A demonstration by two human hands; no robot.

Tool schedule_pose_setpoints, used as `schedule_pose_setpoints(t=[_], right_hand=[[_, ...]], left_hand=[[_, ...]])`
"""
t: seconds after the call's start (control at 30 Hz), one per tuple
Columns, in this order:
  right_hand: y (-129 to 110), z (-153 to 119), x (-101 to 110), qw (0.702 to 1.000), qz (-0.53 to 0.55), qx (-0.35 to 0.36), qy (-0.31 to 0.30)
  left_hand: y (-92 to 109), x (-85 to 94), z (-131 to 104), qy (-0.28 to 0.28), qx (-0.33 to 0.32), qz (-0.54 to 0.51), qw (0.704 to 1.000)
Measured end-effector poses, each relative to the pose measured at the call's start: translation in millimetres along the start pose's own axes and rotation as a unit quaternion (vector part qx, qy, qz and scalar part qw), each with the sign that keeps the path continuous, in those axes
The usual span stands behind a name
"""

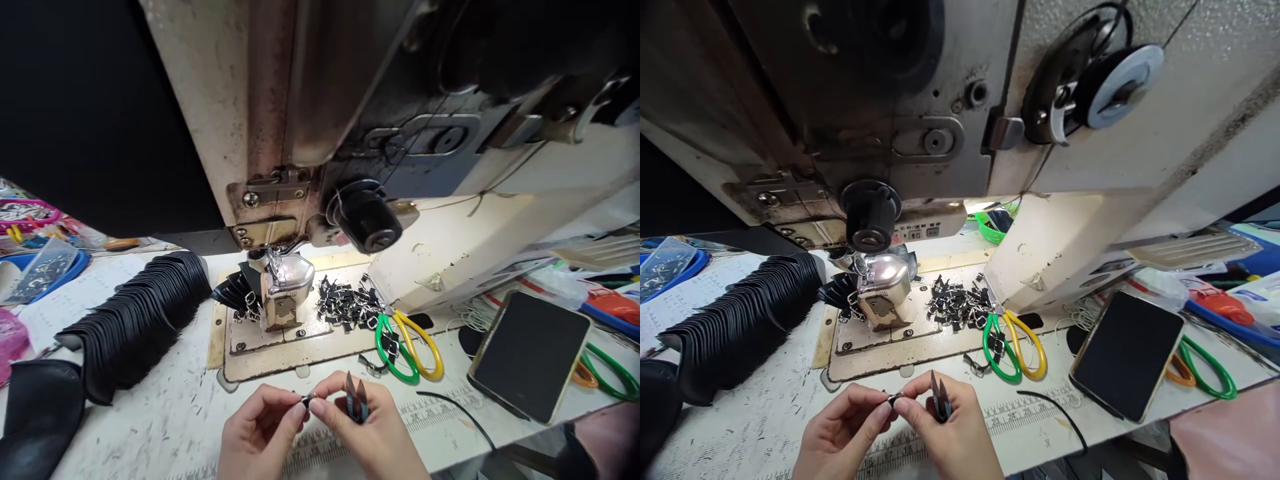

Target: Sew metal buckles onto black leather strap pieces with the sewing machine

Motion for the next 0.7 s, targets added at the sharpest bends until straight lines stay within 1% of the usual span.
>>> schedule_pose_setpoints(t=[0.07,0.13,0.2,0.27,0.37,0.43,0.5,0.6,0.7], right_hand=[[0.6,0.4,1.1,1.0,-0.012,-0.009,-0.009],[1.6,0.7,1.5,0.999,-0.018,-0.014,-0.033],[2.4,1.0,2.2,0.999,-0.003,-0.025,-0.045],[2.2,0.8,2.9,0.998,0.023,-0.041,-0.035],[0.1,-0.3,3.0,0.997,0.05,-0.054,-0.008],[-1.4,-0.9,2.4,0.997,0.055,-0.05,0.001],[-1.6,-1.0,1.8,0.997,0.054,-0.045,-0.001],[0.8,-0.6,1.1,0.998,0.052,-0.032,-0.008],[4.6,-0.4,0.0,0.999,0.045,-0.001,0.004]], left_hand=[[-1.5,1.9,0.5,0.0,-0.04,0.029,0.999],[-4.1,3.4,0.9,0.002,-0.054,0.027,0.998],[-5.5,4.9,1.0,0.014,-0.047,0.007,0.999],[-4.4,6.2,0.8,0.026,-0.034,-0.01,0.999],[-0.4,6.6,0.4,0.003,-0.004,-0.004,1.0],[1.9,6.1,0.3,-0.021,0.023,0.005,1.0],[3.9,5.4,-0.2,-0.03,0.038,0.012,0.999],[6.9,3.8,-1.7,-0.021,0.049,0.013,0.999],[9.4,2.7,-3.9,0.004,0.043,0.001,0.999]])
Point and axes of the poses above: each hand's wrist, its own z-axis towards the middle knuckle, its own x-axis out of the back of the hand, y = z × x, the point moved 2 cm from there along z, towards the middle knuckle, and after that the axes turned 10 degrees about x, right-handed, at the moved point
